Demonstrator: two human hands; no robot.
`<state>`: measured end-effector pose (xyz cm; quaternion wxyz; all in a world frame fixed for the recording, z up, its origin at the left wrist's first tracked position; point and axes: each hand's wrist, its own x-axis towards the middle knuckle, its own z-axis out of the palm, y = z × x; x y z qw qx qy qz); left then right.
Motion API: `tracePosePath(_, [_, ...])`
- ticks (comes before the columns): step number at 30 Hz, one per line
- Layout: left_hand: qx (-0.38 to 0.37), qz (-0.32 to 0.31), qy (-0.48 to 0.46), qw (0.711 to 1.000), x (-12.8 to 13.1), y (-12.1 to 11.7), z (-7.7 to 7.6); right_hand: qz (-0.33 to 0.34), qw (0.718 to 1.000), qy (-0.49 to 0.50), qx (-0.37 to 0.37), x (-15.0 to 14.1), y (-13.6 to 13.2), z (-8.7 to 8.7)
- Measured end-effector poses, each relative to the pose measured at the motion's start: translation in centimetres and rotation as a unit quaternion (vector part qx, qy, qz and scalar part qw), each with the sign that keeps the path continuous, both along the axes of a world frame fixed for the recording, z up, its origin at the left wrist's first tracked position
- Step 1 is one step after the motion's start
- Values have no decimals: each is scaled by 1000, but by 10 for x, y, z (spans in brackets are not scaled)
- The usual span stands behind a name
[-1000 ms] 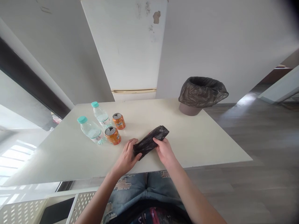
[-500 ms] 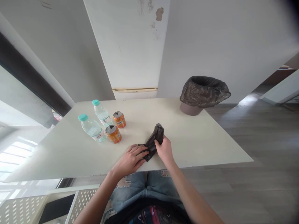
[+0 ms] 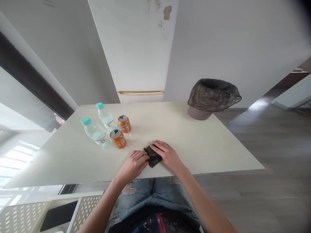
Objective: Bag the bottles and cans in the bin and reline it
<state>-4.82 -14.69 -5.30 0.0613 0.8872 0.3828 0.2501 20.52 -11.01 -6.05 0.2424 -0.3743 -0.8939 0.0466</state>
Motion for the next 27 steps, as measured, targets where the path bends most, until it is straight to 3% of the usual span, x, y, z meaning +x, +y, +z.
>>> tracePosePath(6, [6,5,-12,1000,-1,2,-3,71,995,66,-35,2,-5,8])
tracePosePath(10, [12,36,-17,999,2,3,-3,128,990,24,-60,0,-8,14])
tracePosePath(15, [15,85,-43,995,2,-2,8,108,991,-26,-78,-6,-9,12])
tracePosePath(21, [11,-23,-25,999,2,-8,18,123,986,-34,-111,-7,-9,17])
tracePosePath(24, [-2,-30,-10,999,3,-7,17,135,985,2,-111,1,-12,26])
tracePosePath(27, [-8,-28,-6,1000,5,-6,16,95,988,90,-85,7,-16,38])
